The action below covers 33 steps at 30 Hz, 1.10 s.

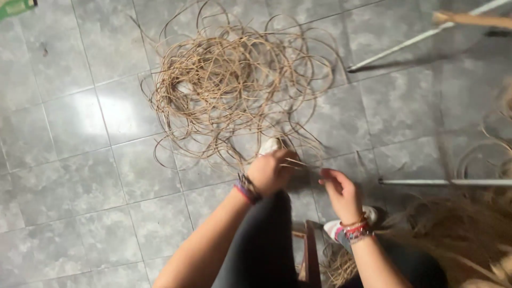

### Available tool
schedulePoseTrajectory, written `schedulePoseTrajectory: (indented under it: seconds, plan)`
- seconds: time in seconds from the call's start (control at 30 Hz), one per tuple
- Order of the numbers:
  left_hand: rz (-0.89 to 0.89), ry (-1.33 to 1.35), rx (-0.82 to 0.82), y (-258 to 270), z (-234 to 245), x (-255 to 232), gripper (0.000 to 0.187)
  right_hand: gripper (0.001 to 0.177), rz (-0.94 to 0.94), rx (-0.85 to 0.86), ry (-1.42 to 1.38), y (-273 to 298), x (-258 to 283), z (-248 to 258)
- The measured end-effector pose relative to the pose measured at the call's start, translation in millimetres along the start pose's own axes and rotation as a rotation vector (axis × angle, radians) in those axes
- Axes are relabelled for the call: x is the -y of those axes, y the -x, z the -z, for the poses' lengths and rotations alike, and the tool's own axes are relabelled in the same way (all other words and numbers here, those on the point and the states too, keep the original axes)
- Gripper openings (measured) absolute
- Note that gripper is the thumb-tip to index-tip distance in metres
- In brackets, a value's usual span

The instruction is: Weaving natural fibers onto a circular frame to create a piece of furniture or decor

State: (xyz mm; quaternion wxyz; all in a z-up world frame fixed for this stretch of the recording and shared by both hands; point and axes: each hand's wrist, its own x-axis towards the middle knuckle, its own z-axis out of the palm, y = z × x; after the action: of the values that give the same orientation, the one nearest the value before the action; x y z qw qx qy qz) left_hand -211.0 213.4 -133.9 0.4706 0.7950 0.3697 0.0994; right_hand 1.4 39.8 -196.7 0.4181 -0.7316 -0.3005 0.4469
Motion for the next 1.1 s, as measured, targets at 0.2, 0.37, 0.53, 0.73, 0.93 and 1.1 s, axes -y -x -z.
schedulePoseTrajectory:
  seconds: [0.2,0.37,0.53,0.73,0.93,1.1]
  plan:
    - [0.434,0.114,0.033,-81.6,-97.5,218.2,0.031,0.027,-0.378,-0.058,-0.24,-76.6,-59.7,-50.0]
    - [0.626,0.147,0.146,-106.1,-229.1,345.2,0.028,0.021,-0.458,-0.124,-0.197,-103.8,-132.1,-45.3]
    - [0.828,0.163,0.238,-112.7,-333.1,413.0,0.047,0.023,-0.579,-0.128,-0.134,-93.3,-105.6,-31.1]
    - [0.562,0.594,0.114,-115.1,-225.3,256.2,0.043,0.043,-0.74,-0.049,-0.318,-119.0,-65.7,-35.2]
    - [0.01,0.209,0.023,-43.6,-76.3,87.0,0.013,0.026,-0.566,-0.084,-0.996,-151.1,25.3,-48.3]
    - [0.736,1.447,-0.137,0.7,-13.4,23.0,0.067,0.035,-0.594,0.34,-0.858,-84.1,130.5,-55.0]
